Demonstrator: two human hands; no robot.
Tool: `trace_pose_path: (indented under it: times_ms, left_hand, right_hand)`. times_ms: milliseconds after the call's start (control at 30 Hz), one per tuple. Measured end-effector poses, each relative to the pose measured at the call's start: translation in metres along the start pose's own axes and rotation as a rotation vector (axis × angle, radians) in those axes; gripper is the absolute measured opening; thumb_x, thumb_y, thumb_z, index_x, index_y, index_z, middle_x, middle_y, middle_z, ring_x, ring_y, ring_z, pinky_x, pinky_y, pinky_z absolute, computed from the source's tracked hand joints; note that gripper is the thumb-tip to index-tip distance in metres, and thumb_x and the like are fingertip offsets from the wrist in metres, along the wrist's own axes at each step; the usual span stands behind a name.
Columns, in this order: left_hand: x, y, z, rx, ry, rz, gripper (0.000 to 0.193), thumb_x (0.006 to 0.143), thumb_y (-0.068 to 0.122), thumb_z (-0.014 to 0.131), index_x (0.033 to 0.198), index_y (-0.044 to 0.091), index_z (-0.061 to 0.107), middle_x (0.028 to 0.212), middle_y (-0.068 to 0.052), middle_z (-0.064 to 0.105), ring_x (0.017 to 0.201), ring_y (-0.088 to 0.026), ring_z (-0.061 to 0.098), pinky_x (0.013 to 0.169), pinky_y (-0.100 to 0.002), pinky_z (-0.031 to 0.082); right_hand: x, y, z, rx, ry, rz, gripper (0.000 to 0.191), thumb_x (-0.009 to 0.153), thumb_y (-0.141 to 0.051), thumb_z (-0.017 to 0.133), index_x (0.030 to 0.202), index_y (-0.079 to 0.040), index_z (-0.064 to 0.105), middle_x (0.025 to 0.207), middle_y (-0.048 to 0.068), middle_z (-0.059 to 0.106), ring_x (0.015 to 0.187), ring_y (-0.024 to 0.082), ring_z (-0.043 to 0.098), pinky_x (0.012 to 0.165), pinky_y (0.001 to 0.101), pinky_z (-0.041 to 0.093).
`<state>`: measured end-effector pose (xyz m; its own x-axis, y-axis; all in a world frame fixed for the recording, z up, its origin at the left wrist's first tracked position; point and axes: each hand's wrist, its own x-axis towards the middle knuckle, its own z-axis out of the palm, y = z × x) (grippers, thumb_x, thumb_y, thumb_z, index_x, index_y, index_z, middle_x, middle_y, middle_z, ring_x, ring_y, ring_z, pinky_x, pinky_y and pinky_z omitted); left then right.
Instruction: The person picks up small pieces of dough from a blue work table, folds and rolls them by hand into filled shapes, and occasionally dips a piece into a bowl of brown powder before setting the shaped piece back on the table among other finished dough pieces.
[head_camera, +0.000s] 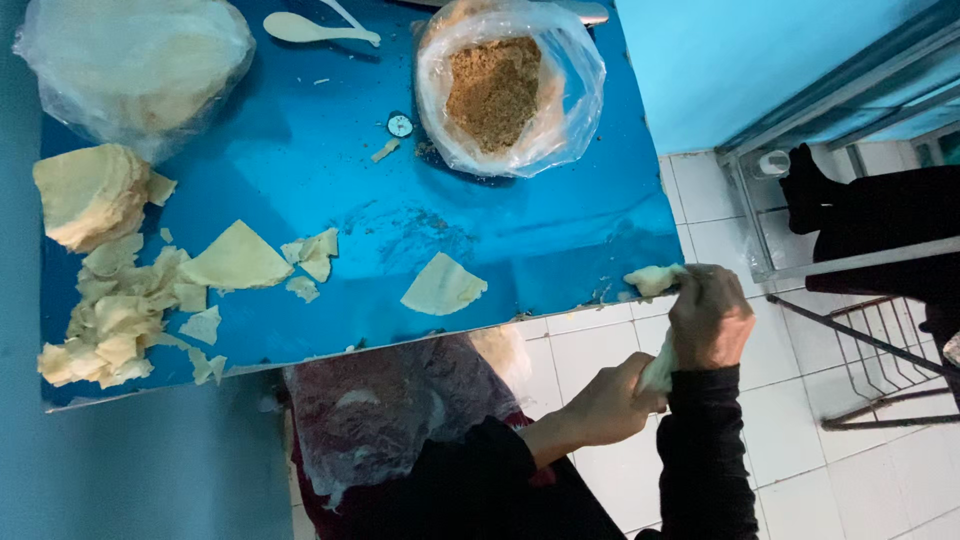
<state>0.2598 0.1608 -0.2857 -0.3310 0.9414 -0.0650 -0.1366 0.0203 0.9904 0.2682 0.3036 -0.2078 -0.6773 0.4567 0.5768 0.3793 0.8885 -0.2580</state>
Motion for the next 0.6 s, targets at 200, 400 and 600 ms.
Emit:
trace_pose_path:
  times_ms: [200, 400, 600]
  left_hand:
    - [0.002, -0.007, -0.002, -0.096, -0.034, -0.067, 0.045, 0.100, 0.019, 0.059, 0.137, -0.003, 0.052, 0.103, -0.018, 0.076, 0.098, -0.026, 0.074, 0.085, -0.039, 0.055]
    - [0.007, -0.013, 0.002, -0.111, -0.100, -0.187, 0.046, 0.102, 0.021, 0.056, 0.140, -0.003, 0.048, 0.103, -0.015, 0.075, 0.094, -0.026, 0.072, 0.083, -0.039, 0.054]
    - [0.009, -0.017, 0.015, -0.148, -0.045, -0.098, 0.040, 0.102, 0.020, 0.057, 0.134, -0.005, 0.053, 0.101, -0.017, 0.076, 0.097, -0.025, 0.074, 0.086, -0.038, 0.054]
  right_hand:
    - [-0.011, 0.006, -0.010, -0.026, -0.165, -0.087, 0.029, 0.101, 0.009, 0.061, 0.127, -0.003, 0.067, 0.114, 0.017, 0.066, 0.099, 0.032, 0.068, 0.080, 0.0402, 0.057]
    - [-0.024, 0.015, 0.000, -0.166, -0.129, -0.099, 0.043, 0.099, 0.011, 0.060, 0.138, -0.007, 0.066, 0.108, 0.013, 0.063, 0.098, 0.030, 0.065, 0.080, 0.0388, 0.058]
    - [-0.020, 0.024, -0.005, -0.360, -0.264, -0.270, 0.067, 0.079, 0.013, 0.065, 0.145, -0.001, 0.059, 0.102, 0.011, 0.062, 0.088, 0.029, 0.062, 0.077, 0.0359, 0.057]
